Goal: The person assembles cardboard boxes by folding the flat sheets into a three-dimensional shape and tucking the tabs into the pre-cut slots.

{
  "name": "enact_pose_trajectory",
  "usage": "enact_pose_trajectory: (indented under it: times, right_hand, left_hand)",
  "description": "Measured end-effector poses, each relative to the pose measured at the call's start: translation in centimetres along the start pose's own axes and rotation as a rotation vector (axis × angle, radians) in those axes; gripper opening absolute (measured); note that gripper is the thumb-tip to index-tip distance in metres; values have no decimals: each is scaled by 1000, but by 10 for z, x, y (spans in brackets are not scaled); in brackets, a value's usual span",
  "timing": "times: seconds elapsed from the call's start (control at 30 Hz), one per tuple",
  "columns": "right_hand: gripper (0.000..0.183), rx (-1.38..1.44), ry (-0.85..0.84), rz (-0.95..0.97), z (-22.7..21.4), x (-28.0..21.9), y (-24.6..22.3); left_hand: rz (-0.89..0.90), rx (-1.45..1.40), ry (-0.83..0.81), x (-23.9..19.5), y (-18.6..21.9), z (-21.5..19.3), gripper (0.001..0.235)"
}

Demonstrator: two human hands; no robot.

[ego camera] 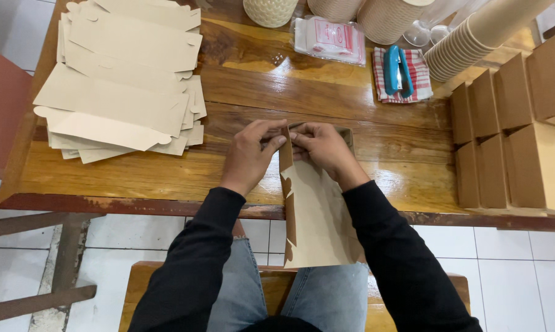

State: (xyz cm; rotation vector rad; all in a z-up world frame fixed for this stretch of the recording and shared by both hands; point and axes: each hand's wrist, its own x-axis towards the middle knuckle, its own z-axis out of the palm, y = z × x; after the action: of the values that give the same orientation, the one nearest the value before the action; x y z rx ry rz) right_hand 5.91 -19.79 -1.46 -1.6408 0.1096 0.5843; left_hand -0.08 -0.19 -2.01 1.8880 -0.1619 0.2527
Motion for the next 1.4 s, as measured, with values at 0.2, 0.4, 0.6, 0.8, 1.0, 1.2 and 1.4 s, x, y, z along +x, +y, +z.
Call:
enact_pose_trajectory:
  times: [0.2, 0.4, 0.6, 0.8, 1.0, 1.2, 1.4]
  right_hand:
    - [34, -86, 56, -42, 12, -44, -46]
    - [15, -482, 508, -524, -85, -44, -32]
    - [49, -657, 583, -141, -97, -82, -28]
    - [29, -878, 554, -53, -84, -69, -16]
    - [24, -1018, 565, -114, -92, -46, -10]
    - [20, -1079, 563, -145, -90, -43, -12]
    - [25, -1117, 563, -113, -89, -40, -14]
  left_hand:
    - [-189, -35, 111, 4, 10, 5, 36]
    - [-291, 82, 100, 7, 41, 2, 49]
    - [-227, 265, 50, 23, 36, 15, 59]
    - [-255, 536, -107, 43, 54, 22, 64]
    - [-122, 751, -185, 54, 64, 36, 72]
    - [-89, 866, -207, 60, 49, 46, 53]
    - [-87, 830, -213, 62, 60, 41, 55]
